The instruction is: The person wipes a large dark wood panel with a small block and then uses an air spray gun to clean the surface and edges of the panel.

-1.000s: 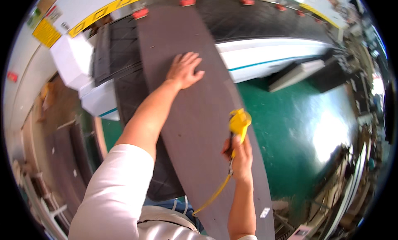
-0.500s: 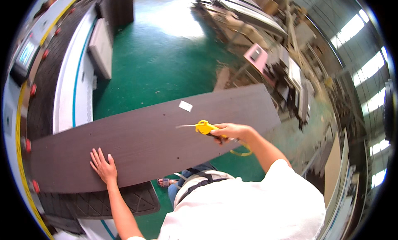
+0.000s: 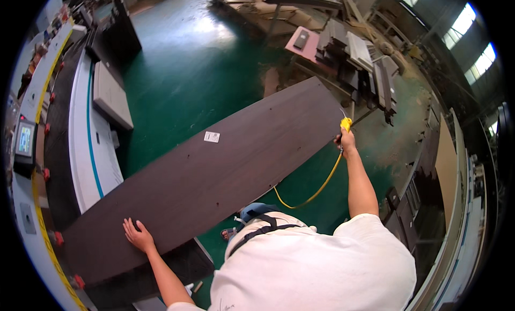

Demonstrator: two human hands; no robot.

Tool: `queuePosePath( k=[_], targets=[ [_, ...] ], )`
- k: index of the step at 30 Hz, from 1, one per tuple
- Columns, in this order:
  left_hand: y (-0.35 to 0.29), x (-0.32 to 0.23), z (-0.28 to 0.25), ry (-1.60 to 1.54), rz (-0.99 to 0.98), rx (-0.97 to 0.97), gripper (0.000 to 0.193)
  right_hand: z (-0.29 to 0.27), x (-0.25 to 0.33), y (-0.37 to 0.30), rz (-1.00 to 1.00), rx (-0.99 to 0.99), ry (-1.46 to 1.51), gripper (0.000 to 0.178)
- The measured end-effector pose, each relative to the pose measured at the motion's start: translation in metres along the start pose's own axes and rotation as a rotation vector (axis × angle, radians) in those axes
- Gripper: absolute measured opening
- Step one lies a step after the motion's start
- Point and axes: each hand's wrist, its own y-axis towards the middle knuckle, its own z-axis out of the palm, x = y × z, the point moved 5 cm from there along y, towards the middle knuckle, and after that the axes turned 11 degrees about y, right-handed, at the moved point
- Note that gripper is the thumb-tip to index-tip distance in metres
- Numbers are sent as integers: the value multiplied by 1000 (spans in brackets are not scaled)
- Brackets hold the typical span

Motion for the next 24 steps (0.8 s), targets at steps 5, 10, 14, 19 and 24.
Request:
queuePosePath(
  k=[5,10,14,19,24],
  targets=[
    [-15,-12,-9,20,4,-99,41,88,9,-36,81,470,-106,30],
    [-52,-24,-16,22,-122,-6,45,150,-4,-150,414,1153,-330,40],
    [-75,-48,-23,51,-176,-11,47,171,-55,-206,667,1556,-634,48],
    [-93,-65,-26,57,-219,34,52,210,-90,-230,771,1633,-363,53],
    [-86,-66,-29,150,-107,90,56,257,-111,-258,812,1582,31,64]
  ],
)
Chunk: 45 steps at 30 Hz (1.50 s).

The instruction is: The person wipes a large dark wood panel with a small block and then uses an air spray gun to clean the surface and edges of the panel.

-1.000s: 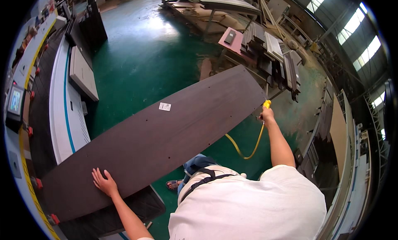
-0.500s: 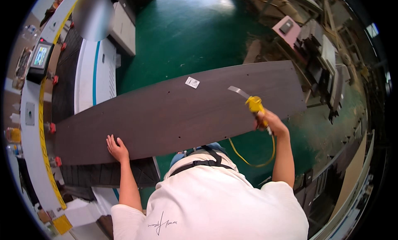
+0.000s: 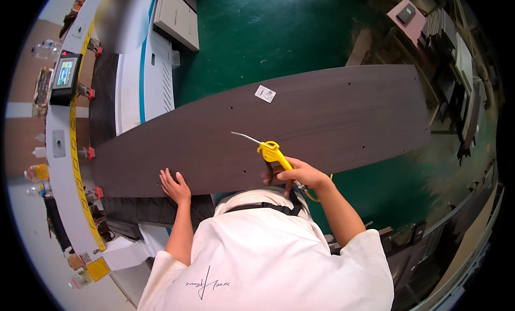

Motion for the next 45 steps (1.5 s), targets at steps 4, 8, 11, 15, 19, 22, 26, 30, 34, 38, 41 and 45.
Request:
queuePosePath(
  k=[4,8,11,15,19,22,26,30,34,38,41,45],
  targets=[
    [32,20,7,60,55,6,58,12,-20,45,5,-59,198,63],
    [58,74,16,152,-48,-12,57,34,-37,94,-34,146,437,62],
    [74,105,43,164,-263,158,60,37,-52,117,56,88,419,53],
    [96,105,39,126,-363,161,61,44,-51,127,287,37,122,50],
    [94,110,43,108,-451,157,61,54,-51,141,355,10,-197,53],
    [90,130,48,158,-707,193,64,64,-65,151,350,68,-374,50],
    [88,144,52,213,-841,186,65,75,-68,157,248,185,-671,59],
    [87,155,59,104,-776,104,62,66,-71,166,252,165,-737,52],
    [84,158,69,62,-734,75,59,64,-69,170,286,157,-597,45],
    [88,126,33,187,-708,152,54,65,-63,164,254,114,-500,41],
    [94,119,15,162,-644,73,49,59,-69,167,254,108,-421,38],
    [97,114,16,138,-611,-78,49,60,-69,159,194,-11,-168,37]
  ],
)
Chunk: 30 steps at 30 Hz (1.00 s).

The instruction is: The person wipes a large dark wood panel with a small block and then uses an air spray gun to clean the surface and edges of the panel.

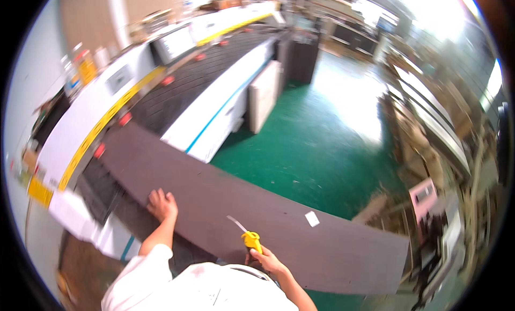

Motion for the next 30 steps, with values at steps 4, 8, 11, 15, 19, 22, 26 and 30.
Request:
queuePosePath(
  k=[4,8,11,15,19,22,26,30],
  targets=[
    [-1,19,20,-32,-108,163,57,6,1,0,60,0,-123,34],
    [-5,22,16,-57,-129,194,58,10,4,-3,83,-12,-123,34],
    [-6,23,19,-55,-130,184,58,13,8,-6,89,-32,-159,32],
    [-6,17,14,-51,-123,188,57,7,9,-6,84,-33,-165,31],
    [-4,16,9,-39,-117,195,57,10,10,-7,90,-31,-179,30],
    [-4,17,10,-41,-121,195,57,12,12,-7,113,-31,-212,31],
    [-3,17,12,-39,-120,196,58,12,13,-5,117,-15,-187,31],
    [-2,17,10,-40,-126,211,58,9,11,-4,134,-42,-168,30]
  ],
)
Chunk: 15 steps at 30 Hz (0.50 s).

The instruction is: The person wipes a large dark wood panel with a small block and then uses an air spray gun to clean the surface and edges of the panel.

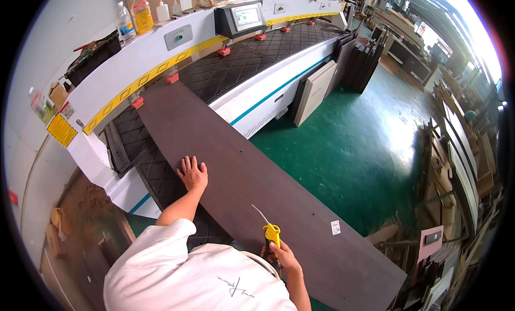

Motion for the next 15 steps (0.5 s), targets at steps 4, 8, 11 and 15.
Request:
queuePosePath(
  k=[4,8,11,15],
  targets=[
    [-1,-1,-1,-5,-1,8,58,-5,-3,2,-23,23,17,30],
    [-2,0,0,-14,-7,13,59,2,-1,-1,-25,8,65,29],
    [-2,1,1,-18,-12,20,59,2,1,-1,-15,6,66,28],
    [0,1,1,-13,-11,30,61,1,0,1,-1,25,92,27]
  ],
)
